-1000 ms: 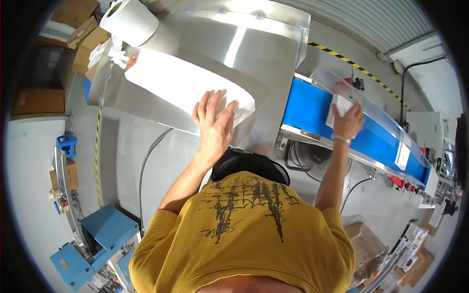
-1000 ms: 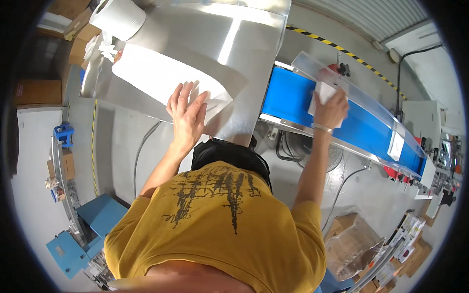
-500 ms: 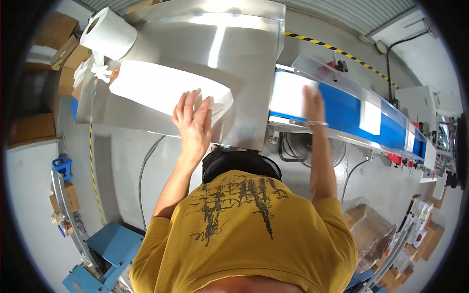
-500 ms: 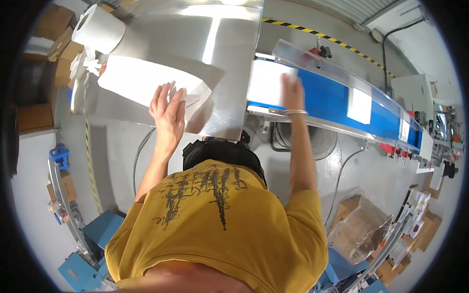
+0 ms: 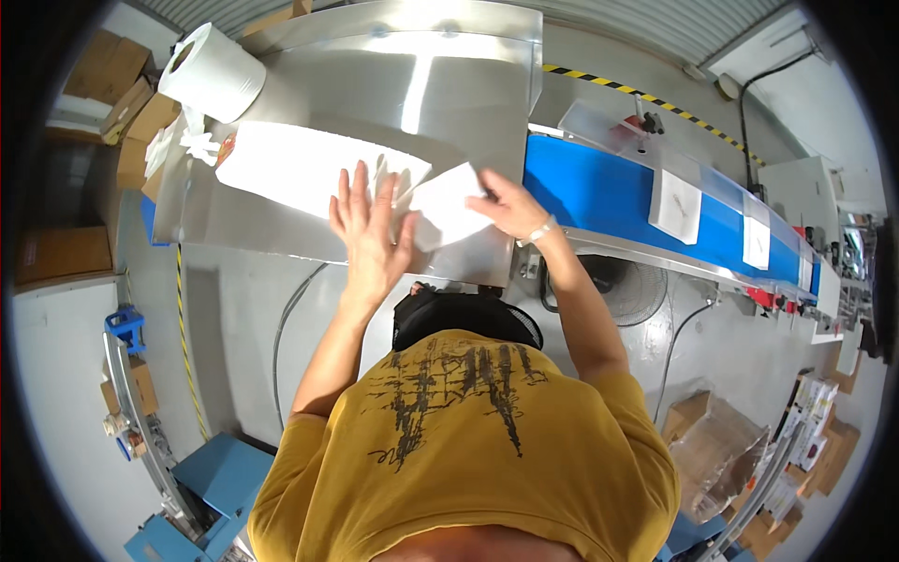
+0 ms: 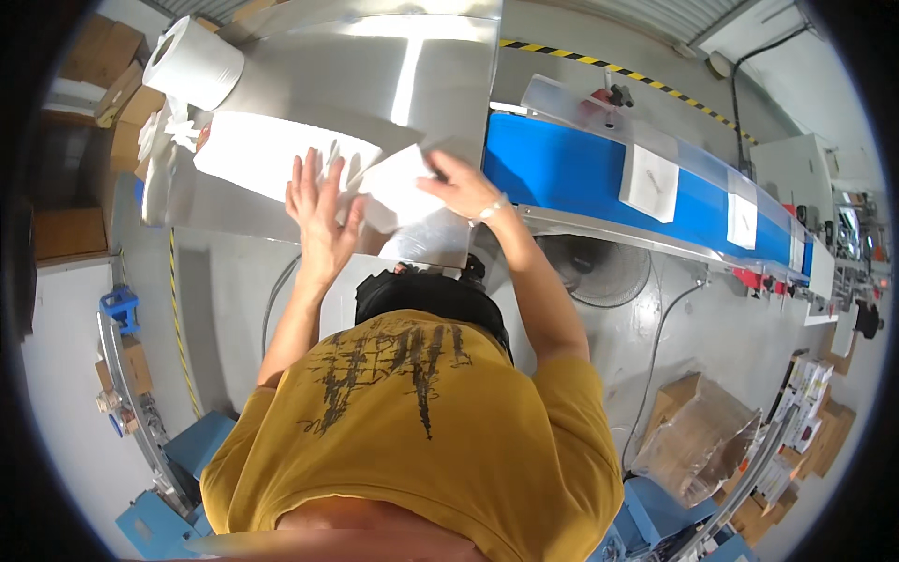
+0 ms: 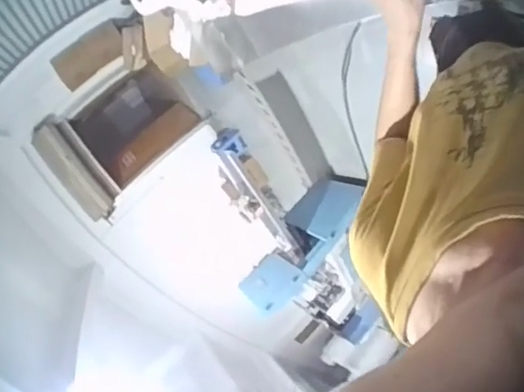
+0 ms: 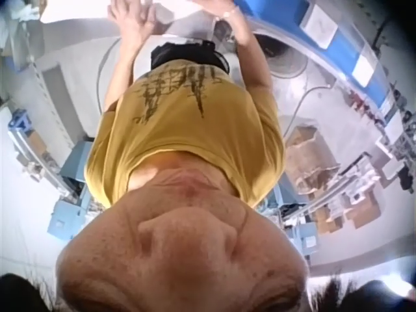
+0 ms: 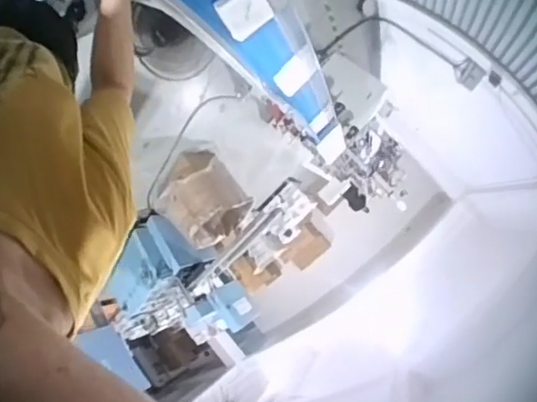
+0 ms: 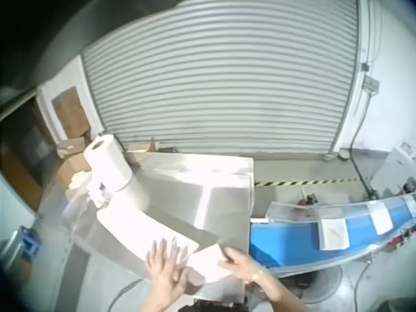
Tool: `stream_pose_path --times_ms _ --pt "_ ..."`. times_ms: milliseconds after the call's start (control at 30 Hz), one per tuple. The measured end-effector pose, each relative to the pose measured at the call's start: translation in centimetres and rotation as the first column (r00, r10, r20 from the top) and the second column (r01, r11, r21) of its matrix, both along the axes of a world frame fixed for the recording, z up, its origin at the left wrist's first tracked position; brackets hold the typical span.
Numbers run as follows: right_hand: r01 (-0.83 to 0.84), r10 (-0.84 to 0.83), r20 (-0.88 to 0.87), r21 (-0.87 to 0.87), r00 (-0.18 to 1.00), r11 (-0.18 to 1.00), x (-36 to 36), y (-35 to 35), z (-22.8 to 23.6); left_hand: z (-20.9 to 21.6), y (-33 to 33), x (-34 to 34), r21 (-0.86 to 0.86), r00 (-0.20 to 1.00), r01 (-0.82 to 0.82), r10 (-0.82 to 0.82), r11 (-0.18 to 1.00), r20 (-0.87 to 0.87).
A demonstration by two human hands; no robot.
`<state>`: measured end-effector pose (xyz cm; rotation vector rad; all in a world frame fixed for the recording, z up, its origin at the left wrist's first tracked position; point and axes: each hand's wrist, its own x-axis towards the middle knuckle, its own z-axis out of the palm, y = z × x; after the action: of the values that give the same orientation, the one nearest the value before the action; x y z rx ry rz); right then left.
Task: Organizing and aligning stacks of paper from a conveyor belt in a paper mill.
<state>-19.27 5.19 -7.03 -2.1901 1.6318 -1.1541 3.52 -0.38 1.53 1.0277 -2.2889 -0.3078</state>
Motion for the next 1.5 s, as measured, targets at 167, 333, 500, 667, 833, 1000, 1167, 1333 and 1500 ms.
stream_pose_path --times_ms 167,333,500,667,833,1000,1167,1333,1500 --pt "0.673 -0.765 0.118 0.405 0.633 0.619 -9.2 5.9 -3.5 -1.2 -1.2 1.1 -0.051 0.999 -0.026 0.028 0.998 0.034" --pt "0.979 -0.893 -0.449 -0.186 -0.014 0.078 -8.9 7.1 0.7 -1.6 -1.0 0.8 -0.071 1.0 0.01 -0.011 0.997 -0.005" --pt "0.126 -0.178 0.168 0.279 0.97 0.952 1.0 0.6 4.7 -0.5 -0.6 0.9 -0.052 0.995 0.098 -0.097 0.994 0.035" --pt "-0.019 -0.005 0.151 0.155 0.988 0.988 1.8 -0.7 0.3 0.2 -1.0 0.9 -0.024 0.992 0.123 -0.123 0.992 0.009" --pt "0.478 -0.67 0.474 0.472 0.571 0.741 -7.4 5.4 -5.3 -1.4 -2.4 1.2 -0.028 0.999 -0.044 0.043 0.999 -0.026" --pt "0.935 -0.931 -0.08 0.046 0.356 0.353 -11.7 7.5 -3.3 -1.9 -2.6 1.5 -0.101 0.999 0.004 -0.007 0.995 -0.032" --pt "0.244 -0.292 0.164 0.258 0.942 0.935 -1.4 1.1 4.4 -1.5 -2.2 1.9 -0.146 0.997 0.066 -0.059 0.987 0.052" --pt "-0.123 0.027 0.333 0.271 0.943 0.955 2.3 -2.4 2.8 0.1 -2.0 1.8 -0.083 0.987 0.162 -0.16 0.983 0.031" --pt "0.277 -0.533 0.576 0.474 0.62 0.836 -3.6 1.9 -2.6 -1.4 -3.8 2.2 -0.039 0.999 -0.041 0.041 0.998 -0.001"
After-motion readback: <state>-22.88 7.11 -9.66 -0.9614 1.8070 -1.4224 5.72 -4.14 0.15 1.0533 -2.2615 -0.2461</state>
